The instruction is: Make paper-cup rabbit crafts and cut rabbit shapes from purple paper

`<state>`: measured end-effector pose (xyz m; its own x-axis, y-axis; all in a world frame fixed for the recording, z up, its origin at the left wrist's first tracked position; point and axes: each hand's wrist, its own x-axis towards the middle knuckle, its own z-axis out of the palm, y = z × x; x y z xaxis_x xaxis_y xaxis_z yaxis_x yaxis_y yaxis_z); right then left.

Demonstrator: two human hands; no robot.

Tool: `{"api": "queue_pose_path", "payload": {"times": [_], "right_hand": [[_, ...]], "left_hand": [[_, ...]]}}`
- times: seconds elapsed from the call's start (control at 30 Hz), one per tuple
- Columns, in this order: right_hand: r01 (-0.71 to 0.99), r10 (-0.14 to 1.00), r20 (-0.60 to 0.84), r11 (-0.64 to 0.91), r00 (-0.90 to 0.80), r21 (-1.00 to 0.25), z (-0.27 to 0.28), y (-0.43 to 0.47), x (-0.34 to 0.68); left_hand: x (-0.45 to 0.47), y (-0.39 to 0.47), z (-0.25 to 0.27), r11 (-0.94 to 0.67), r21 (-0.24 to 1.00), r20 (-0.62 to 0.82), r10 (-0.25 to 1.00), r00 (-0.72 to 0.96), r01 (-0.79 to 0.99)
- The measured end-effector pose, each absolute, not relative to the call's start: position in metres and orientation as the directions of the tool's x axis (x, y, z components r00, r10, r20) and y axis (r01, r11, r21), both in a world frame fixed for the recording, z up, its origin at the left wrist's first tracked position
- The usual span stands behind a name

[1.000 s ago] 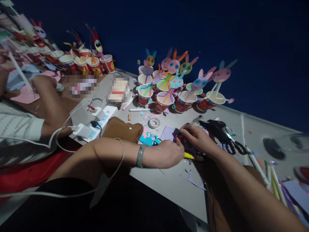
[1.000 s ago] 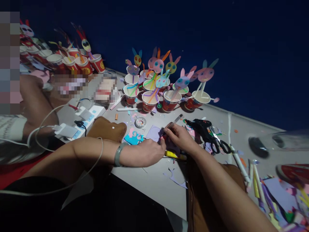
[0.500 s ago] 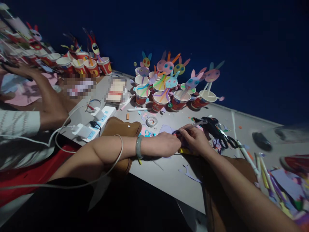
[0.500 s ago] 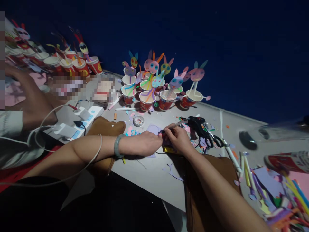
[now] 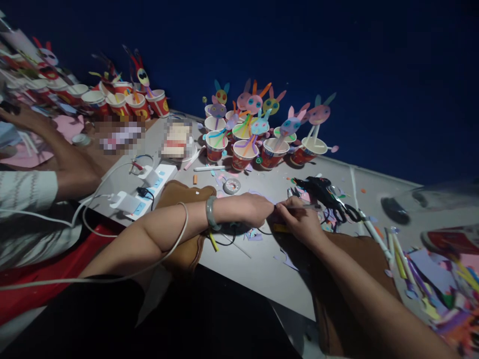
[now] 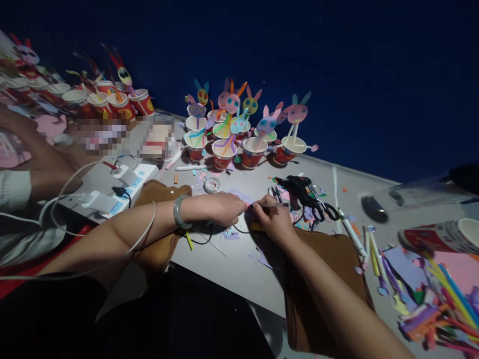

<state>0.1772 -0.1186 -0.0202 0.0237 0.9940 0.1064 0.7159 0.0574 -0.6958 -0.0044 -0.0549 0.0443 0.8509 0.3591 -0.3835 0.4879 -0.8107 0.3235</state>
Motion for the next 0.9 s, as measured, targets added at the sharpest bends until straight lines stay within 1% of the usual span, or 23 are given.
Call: {"api": "queue_pose_path", "payload": {"times": [0.33,0.57,0.67,0.73,0.83,0.9], "right_hand": [[0.799,0.984,0.181,0.107,0.003,-0.592,-0.027,-0.138,0.169],[0.815,0.963,0.264,0.195,-0.053,-0.546,-0.035,-0.143,0.165],[0.831,0.946,0.303,0.259,-0.116,-0.492,-0.036,-0.147,0.164],[0.828,0.931,0.314,0.321,-0.187,-0.460,-0.035,-0.149,0.162],[0.823,0.906,0.287,0.408,-0.311,-0.397,-0.035,-0.152,0.158],[0.842,0.892,0.262,0.440,-0.369,-0.312,-0.035,-0.152,0.156]], "left_hand": [[-0.005,-0.044,0.044,-0.824,0.347,-0.379,0.314,0.870,0.448],[-0.007,-0.039,0.048,-0.804,0.370,-0.407,0.311,0.859,0.466],[-0.007,-0.036,0.047,-0.795,0.387,-0.414,0.303,0.858,0.467],[-0.006,-0.034,0.046,-0.794,0.395,-0.413,0.296,0.862,0.462],[-0.006,-0.030,0.043,-0.792,0.417,-0.393,0.285,0.874,0.446],[-0.006,-0.029,0.044,-0.786,0.427,-0.393,0.284,0.874,0.447]]}}
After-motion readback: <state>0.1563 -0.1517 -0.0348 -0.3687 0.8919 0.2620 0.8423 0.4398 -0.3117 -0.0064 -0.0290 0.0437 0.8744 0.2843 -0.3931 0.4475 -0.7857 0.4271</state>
